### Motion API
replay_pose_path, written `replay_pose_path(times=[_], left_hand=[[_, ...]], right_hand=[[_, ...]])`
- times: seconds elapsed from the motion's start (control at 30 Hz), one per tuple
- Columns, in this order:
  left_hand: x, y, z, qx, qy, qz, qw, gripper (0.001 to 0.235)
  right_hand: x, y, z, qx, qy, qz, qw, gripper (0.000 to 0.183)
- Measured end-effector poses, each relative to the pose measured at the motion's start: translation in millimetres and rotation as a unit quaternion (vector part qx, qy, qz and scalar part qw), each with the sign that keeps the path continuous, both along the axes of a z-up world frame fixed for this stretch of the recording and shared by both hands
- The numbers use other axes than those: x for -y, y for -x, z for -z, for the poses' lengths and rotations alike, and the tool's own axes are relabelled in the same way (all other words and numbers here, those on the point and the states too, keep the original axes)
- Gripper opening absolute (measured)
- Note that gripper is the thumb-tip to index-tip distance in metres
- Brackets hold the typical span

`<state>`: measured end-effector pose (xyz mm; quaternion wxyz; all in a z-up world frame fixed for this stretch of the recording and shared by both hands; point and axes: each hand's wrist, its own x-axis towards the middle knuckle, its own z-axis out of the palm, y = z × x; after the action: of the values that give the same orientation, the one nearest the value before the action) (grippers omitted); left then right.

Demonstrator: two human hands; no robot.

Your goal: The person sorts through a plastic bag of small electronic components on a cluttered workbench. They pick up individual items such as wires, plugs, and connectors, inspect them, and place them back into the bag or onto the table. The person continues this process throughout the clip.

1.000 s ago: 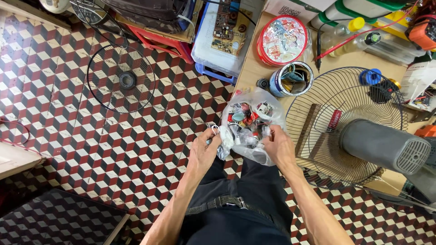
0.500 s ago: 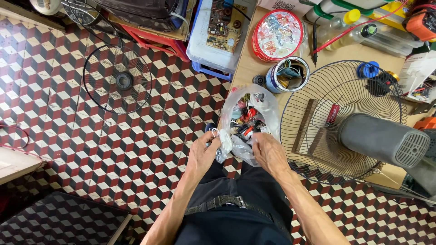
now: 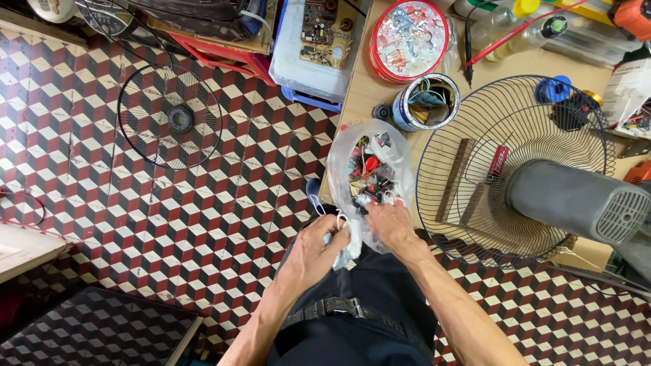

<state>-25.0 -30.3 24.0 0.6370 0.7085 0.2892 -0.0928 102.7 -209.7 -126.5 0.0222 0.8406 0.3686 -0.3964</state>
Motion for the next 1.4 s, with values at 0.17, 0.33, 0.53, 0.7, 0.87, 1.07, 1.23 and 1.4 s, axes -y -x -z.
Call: replay_pose_path(times=[0.17,0.33,0.53,0.7,0.87,1.07,1.23,1.4], left_hand=[[20.8,-4.7,11.9,0.099,-0.048,0.038,0.993,0.018],[12.6,-3.5,42.6,0.138,-0.172,0.14,0.965,0.018],[-0.3,16.0,94.3,0.04,-0.239,0.292,0.925,0.014],[-14.1,15.8,66.1,0.076,-0.238,0.241,0.938,0.017],[-14.6,5.8,35.4,0.06,-0.221,0.198,0.953,0.018],[-8.8,7.7,35.5,0.077,-0.224,0.191,0.953,0.018],[-3.2,12.7,42.0,0.118,-0.235,0.179,0.948,0.015],[-3.9,10.6,32.4,0.097,-0.226,0.157,0.956,0.016]], right_hand=[[23.5,18.5,15.4,-0.026,-0.142,-0.015,0.989,0.035],[15.4,18.7,13.9,-0.023,-0.159,-0.023,0.987,0.036],[6.9,17.3,7.6,-0.012,-0.041,-0.012,0.999,0.022],[21.9,3.7,23.3,0.135,-0.001,0.082,0.987,0.017],[-26.3,-9.3,-44.4,0.054,-0.035,0.116,0.991,0.02],[-18.8,-7.8,20.5,-0.046,-0.028,0.084,0.995,0.027],[-10.4,-8.7,26.7,-0.034,0.013,0.106,0.994,0.025],[-38.3,-3.1,17.4,-0.042,-0.042,0.255,0.965,0.031]])
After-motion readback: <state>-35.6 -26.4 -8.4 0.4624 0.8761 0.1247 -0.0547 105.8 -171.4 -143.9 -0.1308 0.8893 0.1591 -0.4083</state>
